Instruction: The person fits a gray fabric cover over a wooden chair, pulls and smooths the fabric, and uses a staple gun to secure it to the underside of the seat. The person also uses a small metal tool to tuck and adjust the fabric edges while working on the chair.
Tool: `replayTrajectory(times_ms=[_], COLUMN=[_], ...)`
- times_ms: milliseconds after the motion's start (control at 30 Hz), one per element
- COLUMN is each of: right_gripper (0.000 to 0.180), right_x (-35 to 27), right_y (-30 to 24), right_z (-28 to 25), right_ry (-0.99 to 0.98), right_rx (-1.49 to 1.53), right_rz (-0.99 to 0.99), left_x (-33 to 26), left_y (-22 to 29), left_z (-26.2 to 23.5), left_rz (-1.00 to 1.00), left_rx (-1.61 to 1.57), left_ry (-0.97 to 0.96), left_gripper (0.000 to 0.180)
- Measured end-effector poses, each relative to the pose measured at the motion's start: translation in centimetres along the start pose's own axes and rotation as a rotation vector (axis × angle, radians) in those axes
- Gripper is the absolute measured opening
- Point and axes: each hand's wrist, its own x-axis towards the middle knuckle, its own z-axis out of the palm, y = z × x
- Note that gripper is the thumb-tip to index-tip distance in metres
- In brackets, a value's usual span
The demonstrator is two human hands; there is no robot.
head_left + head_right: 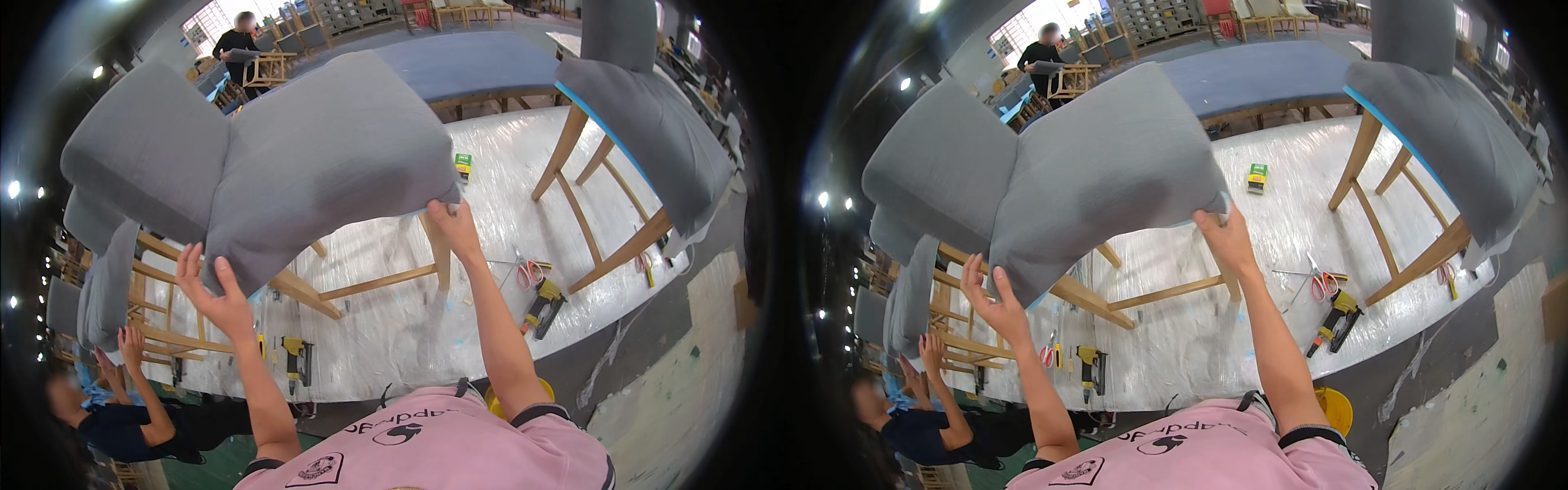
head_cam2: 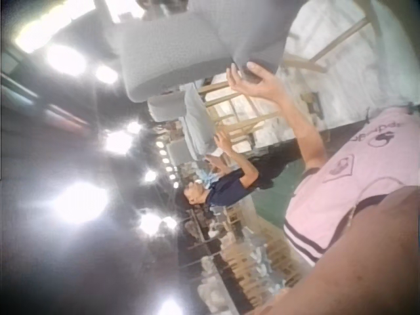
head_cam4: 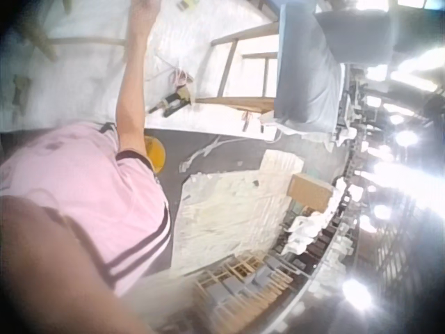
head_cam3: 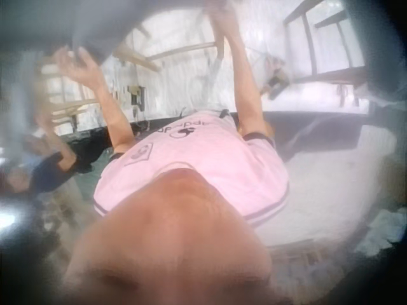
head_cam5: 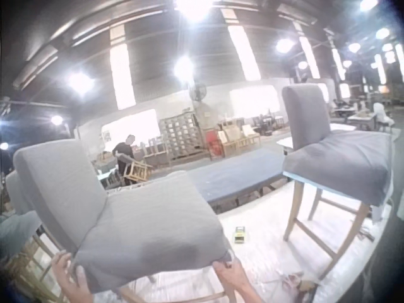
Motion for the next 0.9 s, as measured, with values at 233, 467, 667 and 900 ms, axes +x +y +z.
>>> replayTrajectory(times_ms=[233,467,667,900], right_gripper=[0.061,0.069,0.073,0.066], right_x=[-1.7,-7.0,-7.2,-8.2], right_y=[-2.6,-4.8,-3.9,-4.1], right_z=[-0.2,-1.9,1.9,0.9], right_ry=[-0.03,-0.165,-0.427,-0.795], right_rx=[-0.065,-0.247,-0.207,-0.135], right_rz=[0.035,-0.077,-0.174,-0.087], left_x=[-2.2,-4.1,-1.7,-2.4], left_y=[7.6,4.1,-0.1,-1.6], left_z=[9.7,10.5,10.1,7.9], left_rz=[0.402,0.455,0.289,0.26], left_rx=[0.261,-0.021,-0.161,-0.184], left_ry=[-0.008,0.193,0.186,0.115], left_gripper=[0.038,0.043,0.042,0.035])
